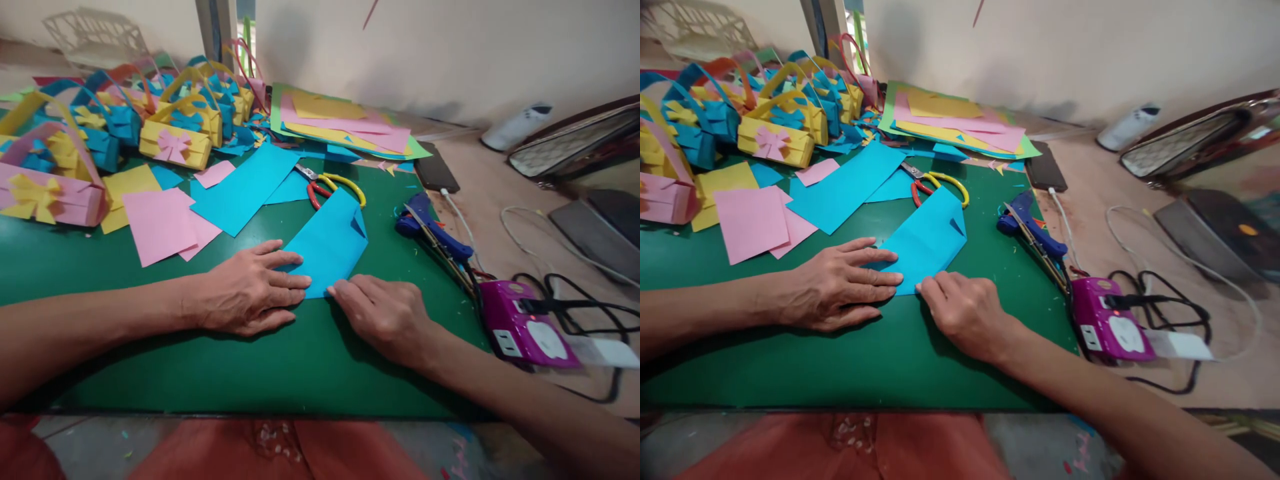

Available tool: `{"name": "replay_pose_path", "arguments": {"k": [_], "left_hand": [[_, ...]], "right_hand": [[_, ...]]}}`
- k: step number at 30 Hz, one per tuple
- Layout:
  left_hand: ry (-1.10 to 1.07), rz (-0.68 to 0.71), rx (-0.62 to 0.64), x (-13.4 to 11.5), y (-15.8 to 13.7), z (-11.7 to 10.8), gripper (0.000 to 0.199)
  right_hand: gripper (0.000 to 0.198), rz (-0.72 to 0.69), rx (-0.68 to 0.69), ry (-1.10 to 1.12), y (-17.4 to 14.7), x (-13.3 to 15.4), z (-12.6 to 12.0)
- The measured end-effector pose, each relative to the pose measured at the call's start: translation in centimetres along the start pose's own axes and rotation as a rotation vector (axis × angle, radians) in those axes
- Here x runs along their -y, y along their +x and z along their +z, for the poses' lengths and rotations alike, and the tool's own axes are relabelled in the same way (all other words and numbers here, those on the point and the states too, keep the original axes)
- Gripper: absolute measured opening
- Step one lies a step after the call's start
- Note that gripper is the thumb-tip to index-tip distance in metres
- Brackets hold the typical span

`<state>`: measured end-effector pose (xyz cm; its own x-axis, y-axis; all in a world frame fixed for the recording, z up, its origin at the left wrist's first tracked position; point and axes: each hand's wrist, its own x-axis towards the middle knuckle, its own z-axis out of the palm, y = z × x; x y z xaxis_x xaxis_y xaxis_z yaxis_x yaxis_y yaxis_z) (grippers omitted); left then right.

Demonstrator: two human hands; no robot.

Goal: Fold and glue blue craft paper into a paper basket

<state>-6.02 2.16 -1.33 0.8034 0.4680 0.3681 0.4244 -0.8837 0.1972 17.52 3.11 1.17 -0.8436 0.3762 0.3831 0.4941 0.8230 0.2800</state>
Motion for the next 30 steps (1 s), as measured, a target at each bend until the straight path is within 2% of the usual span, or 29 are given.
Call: {"name": "replay_pose_path", "arguments": {"k": [7, 16, 22, 30], "left_hand": [[0.050, 0.019, -0.014, -0.1, -0.1, 0.1, 0.023], [0.041, 0.016, 0.003, -0.1, -0.1, 0.1, 0.022], [0.030, 0.016, 0.009, -0.1, 0.0, -0.1, 0.022], [0.022, 0.011, 0.010, -0.1, 0.0, 0.0, 0.022]], "right_hand": [[0.018, -0.122, 0.084, -0.103, 0.3, 1.7, -0.2], [0.017, -0.085, 0.105, -0.145, -1.2, 1.0, -0.8], [0.014, -0.053, 0.033, -0.126, -1.2, 1.0, -0.7], [0.012, -0.234, 0.060, -0.216, -1.0, 0.9, -0.8]]}}
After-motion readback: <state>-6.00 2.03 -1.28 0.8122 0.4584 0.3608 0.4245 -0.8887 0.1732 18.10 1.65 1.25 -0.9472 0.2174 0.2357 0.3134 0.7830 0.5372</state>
